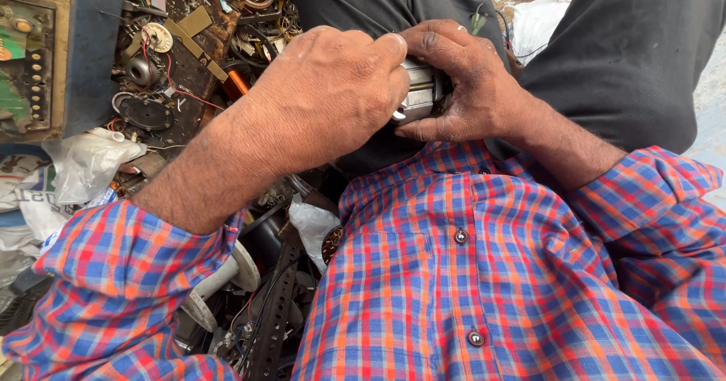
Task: The person sits on the floor and uses a wrench to tighten a nut on a small electric motor. They then use a hammer and a metal punch to tap a component on the motor shaft. Finally, they use a screwdriver to adjust internal parts of the motor.
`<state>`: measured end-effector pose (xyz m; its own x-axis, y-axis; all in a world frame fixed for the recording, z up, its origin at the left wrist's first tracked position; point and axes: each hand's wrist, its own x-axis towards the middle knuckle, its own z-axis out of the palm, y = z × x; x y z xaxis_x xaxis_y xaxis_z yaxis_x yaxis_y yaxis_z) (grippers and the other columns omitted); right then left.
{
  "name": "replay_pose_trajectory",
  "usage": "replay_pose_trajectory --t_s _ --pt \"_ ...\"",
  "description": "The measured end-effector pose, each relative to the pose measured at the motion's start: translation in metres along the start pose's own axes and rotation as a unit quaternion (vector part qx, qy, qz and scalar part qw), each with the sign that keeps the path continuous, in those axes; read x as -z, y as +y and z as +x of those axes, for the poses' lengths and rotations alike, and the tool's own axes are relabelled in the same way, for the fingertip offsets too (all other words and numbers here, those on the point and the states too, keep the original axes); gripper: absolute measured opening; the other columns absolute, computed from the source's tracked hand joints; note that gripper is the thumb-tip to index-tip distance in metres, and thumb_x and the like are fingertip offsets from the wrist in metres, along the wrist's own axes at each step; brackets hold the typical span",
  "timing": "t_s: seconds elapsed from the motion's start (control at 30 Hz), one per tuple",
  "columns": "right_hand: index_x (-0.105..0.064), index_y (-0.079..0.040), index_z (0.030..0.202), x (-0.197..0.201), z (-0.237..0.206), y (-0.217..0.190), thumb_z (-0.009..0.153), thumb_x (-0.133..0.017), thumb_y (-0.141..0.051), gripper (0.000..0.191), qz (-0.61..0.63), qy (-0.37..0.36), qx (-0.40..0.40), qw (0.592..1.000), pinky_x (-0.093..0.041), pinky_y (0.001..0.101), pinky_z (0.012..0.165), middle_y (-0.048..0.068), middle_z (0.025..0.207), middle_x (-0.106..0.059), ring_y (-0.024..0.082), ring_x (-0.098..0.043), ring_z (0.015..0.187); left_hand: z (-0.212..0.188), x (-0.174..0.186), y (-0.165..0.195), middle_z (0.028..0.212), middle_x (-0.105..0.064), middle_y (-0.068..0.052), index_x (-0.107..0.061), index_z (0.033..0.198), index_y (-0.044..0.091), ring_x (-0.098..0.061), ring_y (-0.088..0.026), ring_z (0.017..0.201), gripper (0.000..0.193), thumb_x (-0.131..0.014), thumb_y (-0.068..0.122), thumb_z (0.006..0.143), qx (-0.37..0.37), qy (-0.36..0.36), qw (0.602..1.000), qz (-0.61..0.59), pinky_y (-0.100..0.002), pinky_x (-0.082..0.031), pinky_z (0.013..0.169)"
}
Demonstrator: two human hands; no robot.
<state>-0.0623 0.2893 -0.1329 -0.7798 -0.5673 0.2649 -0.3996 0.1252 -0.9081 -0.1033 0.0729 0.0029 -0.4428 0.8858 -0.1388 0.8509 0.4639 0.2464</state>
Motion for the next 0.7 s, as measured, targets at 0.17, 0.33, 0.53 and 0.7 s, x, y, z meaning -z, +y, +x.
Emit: replay_pose_trajectory --t_s 0.17,0.33,0.53,0.7 --pt "-0.057 -0.004 0.141 0.004 0.001 0.001 0.077 -0.097 -0.037 0.083 0.011 -0.006 -0.004 1.000 -0.057 0.0443 0.112 0.015 0.132 -0.064 0.030 -0.066 0.127 -0.006 0.002 -0.006 0.098 -0.063 -0.007 -0.067 0.087 0.006 -0.069 -0.022 0.082 0.007 -0.068 0.010 0.093 -0.009 0.029 0.999 -0.039 -0.037 -0.057 0.071" --pt "-0.057 -0.004 0.140 0.004 0.003 0.000 0.077 -0.097 -0.036 0.081 0.005 -0.012 0.005 1.000 -0.057 0.0435 0.112 0.016 0.134 -0.063 0.031 -0.064 0.129 -0.006 -0.001 -0.005 0.094 -0.062 -0.005 -0.068 0.085 0.010 -0.067 -0.020 0.081 0.009 -0.068 0.016 0.092 -0.021 0.028 0.999 -0.003 -0.038 -0.055 0.068" --pt "-0.057 -0.005 0.143 0.008 0.005 -0.002 0.076 -0.097 -0.035 0.083 0.002 -0.008 -0.004 1.000 -0.056 0.0433 0.112 0.016 0.134 -0.063 0.030 -0.065 0.128 -0.011 0.000 -0.014 0.095 -0.060 -0.002 -0.068 0.087 0.012 -0.062 -0.017 0.083 0.010 -0.068 0.019 0.094 -0.078 0.055 0.994 0.051 -0.034 -0.051 0.067" --pt "-0.057 -0.005 0.144 0.007 0.006 -0.001 0.077 -0.097 -0.036 0.084 -0.008 -0.013 -0.001 1.000 -0.056 0.0429 0.112 0.015 0.133 -0.064 0.030 -0.064 0.129 -0.017 -0.005 -0.015 0.096 -0.059 -0.001 -0.070 0.097 0.011 -0.061 -0.015 0.085 0.010 -0.068 0.021 0.099 -0.107 0.087 0.987 0.084 -0.032 -0.049 0.069"
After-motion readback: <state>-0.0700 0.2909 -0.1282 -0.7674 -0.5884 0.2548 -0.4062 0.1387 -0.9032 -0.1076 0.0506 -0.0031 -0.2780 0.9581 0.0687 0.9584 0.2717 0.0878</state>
